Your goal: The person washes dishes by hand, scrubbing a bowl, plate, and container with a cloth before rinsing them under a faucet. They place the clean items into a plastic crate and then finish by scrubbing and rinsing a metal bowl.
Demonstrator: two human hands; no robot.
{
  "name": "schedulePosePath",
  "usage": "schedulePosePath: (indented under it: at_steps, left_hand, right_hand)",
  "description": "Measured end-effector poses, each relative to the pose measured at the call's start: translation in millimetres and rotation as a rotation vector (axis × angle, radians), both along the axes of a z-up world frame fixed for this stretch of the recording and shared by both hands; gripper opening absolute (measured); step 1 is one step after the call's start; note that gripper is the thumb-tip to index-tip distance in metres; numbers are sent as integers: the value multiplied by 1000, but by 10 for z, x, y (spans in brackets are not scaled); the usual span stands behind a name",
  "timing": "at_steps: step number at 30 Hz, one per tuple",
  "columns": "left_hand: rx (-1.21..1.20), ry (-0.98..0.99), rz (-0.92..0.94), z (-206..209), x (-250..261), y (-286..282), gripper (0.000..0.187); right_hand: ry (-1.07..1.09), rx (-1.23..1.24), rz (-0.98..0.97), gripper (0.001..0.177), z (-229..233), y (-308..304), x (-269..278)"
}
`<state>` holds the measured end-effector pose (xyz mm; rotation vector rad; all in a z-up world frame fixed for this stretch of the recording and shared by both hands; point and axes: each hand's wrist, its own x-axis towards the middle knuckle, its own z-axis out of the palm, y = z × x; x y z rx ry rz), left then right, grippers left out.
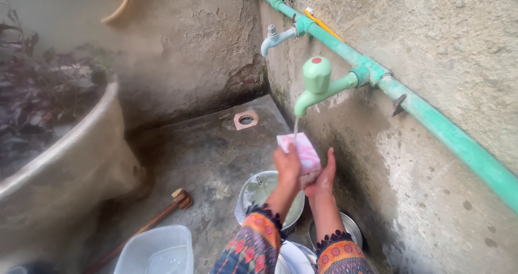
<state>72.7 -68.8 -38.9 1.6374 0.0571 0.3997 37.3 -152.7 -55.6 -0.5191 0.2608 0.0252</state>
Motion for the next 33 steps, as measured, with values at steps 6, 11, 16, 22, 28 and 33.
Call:
schedulePosePath:
  at_steps: [6, 11, 16, 22, 28, 33]
  left_hand:
    - [-729, 382, -109, -76, -135, 943, 41]
    - [-988, 529, -289, 189, -155, 1394, 41]
    - [506, 354, -474, -225, 303, 1109, 25]
    - [1571, -298, -712, -455, -312, 329, 14]
    - [1170, -680, -581, -402, -1020, 913, 24]
    - [1025, -406, -374, -450, -573, 916, 16]
  right_hand:
    - [64, -626, -17, 39, -424, 139, 478]
    - [103, -1057, -25, 36, 408, 460, 349]
    - [-215, -855, -17, 50, 528, 421, 432]
    - [-195, -1391, 353, 45, 633, 83, 423]
    - [-399, -1090, 532, 33, 592, -481, 206]
    - [-369, -985, 435, 38, 671, -330, 57]
